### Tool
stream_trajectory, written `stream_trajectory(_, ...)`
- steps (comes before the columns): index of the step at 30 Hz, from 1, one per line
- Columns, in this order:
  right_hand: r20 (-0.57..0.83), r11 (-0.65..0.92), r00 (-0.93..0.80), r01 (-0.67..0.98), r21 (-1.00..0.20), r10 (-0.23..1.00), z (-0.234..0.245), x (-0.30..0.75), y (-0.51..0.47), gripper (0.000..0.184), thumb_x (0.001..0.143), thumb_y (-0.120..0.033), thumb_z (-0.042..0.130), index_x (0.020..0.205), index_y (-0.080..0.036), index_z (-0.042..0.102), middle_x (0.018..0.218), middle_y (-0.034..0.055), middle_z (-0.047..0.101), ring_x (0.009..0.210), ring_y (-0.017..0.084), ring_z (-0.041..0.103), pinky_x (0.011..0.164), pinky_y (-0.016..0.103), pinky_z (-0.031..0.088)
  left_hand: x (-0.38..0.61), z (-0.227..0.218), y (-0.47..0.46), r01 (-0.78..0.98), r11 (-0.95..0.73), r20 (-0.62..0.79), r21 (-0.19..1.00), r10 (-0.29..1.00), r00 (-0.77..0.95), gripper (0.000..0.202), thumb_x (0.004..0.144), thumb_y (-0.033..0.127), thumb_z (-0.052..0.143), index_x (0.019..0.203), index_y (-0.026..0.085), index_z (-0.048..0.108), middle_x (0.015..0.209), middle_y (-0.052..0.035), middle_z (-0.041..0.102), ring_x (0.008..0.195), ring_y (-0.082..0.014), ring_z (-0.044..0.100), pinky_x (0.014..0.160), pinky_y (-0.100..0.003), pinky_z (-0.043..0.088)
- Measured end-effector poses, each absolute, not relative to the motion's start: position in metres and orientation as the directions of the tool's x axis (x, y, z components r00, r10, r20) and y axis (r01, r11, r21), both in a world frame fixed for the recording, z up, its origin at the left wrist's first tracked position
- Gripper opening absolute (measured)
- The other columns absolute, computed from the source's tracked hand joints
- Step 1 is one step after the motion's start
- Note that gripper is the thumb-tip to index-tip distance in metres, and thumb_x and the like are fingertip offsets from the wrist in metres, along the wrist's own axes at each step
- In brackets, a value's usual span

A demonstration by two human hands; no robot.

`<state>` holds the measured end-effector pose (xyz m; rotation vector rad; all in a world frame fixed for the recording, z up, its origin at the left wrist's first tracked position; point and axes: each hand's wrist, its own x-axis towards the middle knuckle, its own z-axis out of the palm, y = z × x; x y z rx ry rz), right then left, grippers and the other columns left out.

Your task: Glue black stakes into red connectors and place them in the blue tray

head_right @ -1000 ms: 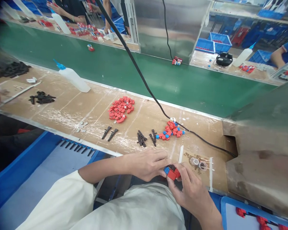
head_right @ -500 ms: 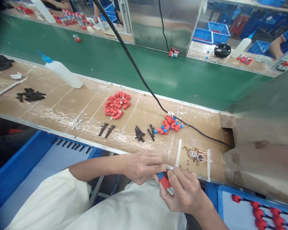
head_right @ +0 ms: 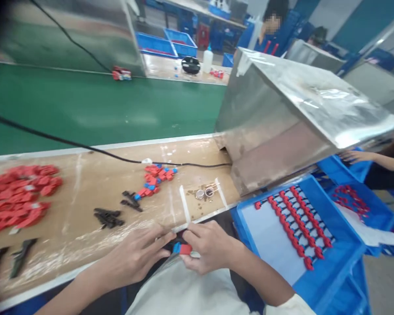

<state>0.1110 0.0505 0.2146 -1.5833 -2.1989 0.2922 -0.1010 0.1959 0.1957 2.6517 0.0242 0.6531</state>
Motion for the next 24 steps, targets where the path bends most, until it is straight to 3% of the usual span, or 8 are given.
stream_trajectory(2, 0.113, 0.034, 0.043, 0.798, -0.601, 0.993, 0.211, 0.138, 0.015, 0.024, 0.089, -0.042, 0.058, 0.092, -0.019, 0.065, 0.083, 0.0036, 0.062, 0.072, 0.018, 0.059, 0.063, 0.030, 0.046, -0.093, 0.195, 0.195, -0.043, -0.893, 0.464, 0.449, 0.191, 0.865, 0.033, 0.103, 0.030, 0.049, 0.134, 0.020, 0.056, 0.117, -0.0142, 0.070, 0.104, -0.0239, 0.071, 0.083, -0.032, 0.060)
stream_trajectory(4, 0.011, -0.353, 0.529, 0.581, -0.734, 0.849, 0.203, 0.174, -0.024, 0.038, 0.080, -0.059, 0.064, 0.085, -0.021, 0.067, 0.084, 0.0031, 0.064, 0.075, 0.019, 0.061, 0.070, 0.032, 0.050, -0.085, 0.196, 0.194, -0.031, -0.858, 0.470, 0.512, 0.250, 0.847, 0.036, 0.101, 0.029, 0.053, 0.137, 0.023, 0.055, 0.119, -0.0130, 0.070, 0.107, -0.0233, 0.071, 0.087, -0.032, 0.060)
stream_trajectory(6, -0.028, -0.539, 0.748, 0.451, -0.711, 0.663, 0.187, 0.212, -0.059, 0.050, 0.085, -0.067, 0.055, 0.088, -0.019, 0.067, 0.080, 0.0039, 0.063, 0.068, 0.019, 0.058, 0.062, 0.032, 0.048, -0.075, 0.197, 0.192, -0.064, -0.823, 0.467, 0.564, 0.254, 0.847, 0.032, 0.101, 0.027, 0.053, 0.132, 0.023, 0.058, 0.114, -0.0114, 0.072, 0.104, -0.0217, 0.072, 0.086, -0.030, 0.060)
stream_trajectory(8, -0.098, -0.692, 0.875, 0.301, -0.657, 0.474, 0.165, 0.245, -0.085, 0.050, 0.092, -0.064, 0.052, 0.085, -0.017, 0.065, 0.065, 0.0003, 0.056, 0.055, 0.016, 0.052, 0.053, 0.030, 0.044, -0.065, 0.197, 0.189, -0.099, -0.784, 0.430, 0.612, 0.225, 0.874, 0.025, 0.101, 0.025, 0.052, 0.124, 0.021, 0.061, 0.110, -0.0108, 0.073, 0.101, -0.0202, 0.072, 0.084, -0.028, 0.060)
stream_trajectory(10, -0.186, -0.820, 0.945, 0.123, -0.560, 0.269, 0.141, 0.268, -0.102, 0.045, 0.097, -0.056, 0.054, 0.080, -0.016, 0.063, 0.059, -0.0028, 0.051, 0.051, 0.014, 0.051, 0.051, 0.029, 0.044, -0.056, 0.196, 0.185, -0.097, -0.752, 0.358, 0.652, 0.193, 0.914, 0.022, 0.102, 0.025, 0.050, 0.118, 0.020, 0.064, 0.108, -0.0100, 0.073, 0.099, -0.0196, 0.073, 0.080, -0.026, 0.060)
stream_trajectory(14, -0.309, -0.923, 0.951, -0.125, -0.363, -0.007, 0.101, 0.286, -0.112, 0.029, 0.100, -0.043, 0.063, 0.095, -0.015, 0.066, 0.084, -0.0002, 0.065, 0.069, 0.013, 0.063, 0.066, 0.030, 0.055, -0.051, 0.190, 0.176, -0.046, -0.736, 0.225, 0.676, 0.147, 0.963, 0.025, 0.103, 0.029, 0.046, 0.114, 0.023, 0.067, 0.110, -0.0081, 0.074, 0.095, -0.0198, 0.075, 0.076, -0.027, 0.061)
stream_trajectory(19, -0.307, -0.948, 0.952, -0.105, -0.301, -0.008, 0.082, 0.291, -0.110, 0.031, 0.098, -0.041, 0.066, 0.116, -0.015, 0.065, 0.108, 0.0064, 0.068, 0.092, 0.020, 0.067, 0.082, 0.039, 0.058, -0.061, 0.177, 0.177, 0.023, -0.732, 0.200, 0.681, 0.216, 0.956, 0.027, 0.102, 0.035, 0.048, 0.117, 0.024, 0.068, 0.114, -0.0088, 0.075, 0.098, -0.0225, 0.075, 0.079, -0.029, 0.063)
stream_trajectory(24, -0.290, -0.952, 0.954, -0.022, -0.306, 0.071, 0.073, 0.297, -0.107, 0.031, 0.098, -0.038, 0.067, 0.119, -0.016, 0.064, 0.112, 0.0068, 0.068, 0.095, 0.021, 0.068, 0.085, 0.040, 0.058, -0.065, 0.172, 0.179, 0.107, -0.686, 0.087, 0.720, 0.242, 0.966, 0.027, 0.099, 0.037, 0.054, 0.117, 0.026, 0.070, 0.115, -0.0077, 0.076, 0.100, -0.0236, 0.075, 0.083, -0.032, 0.064)
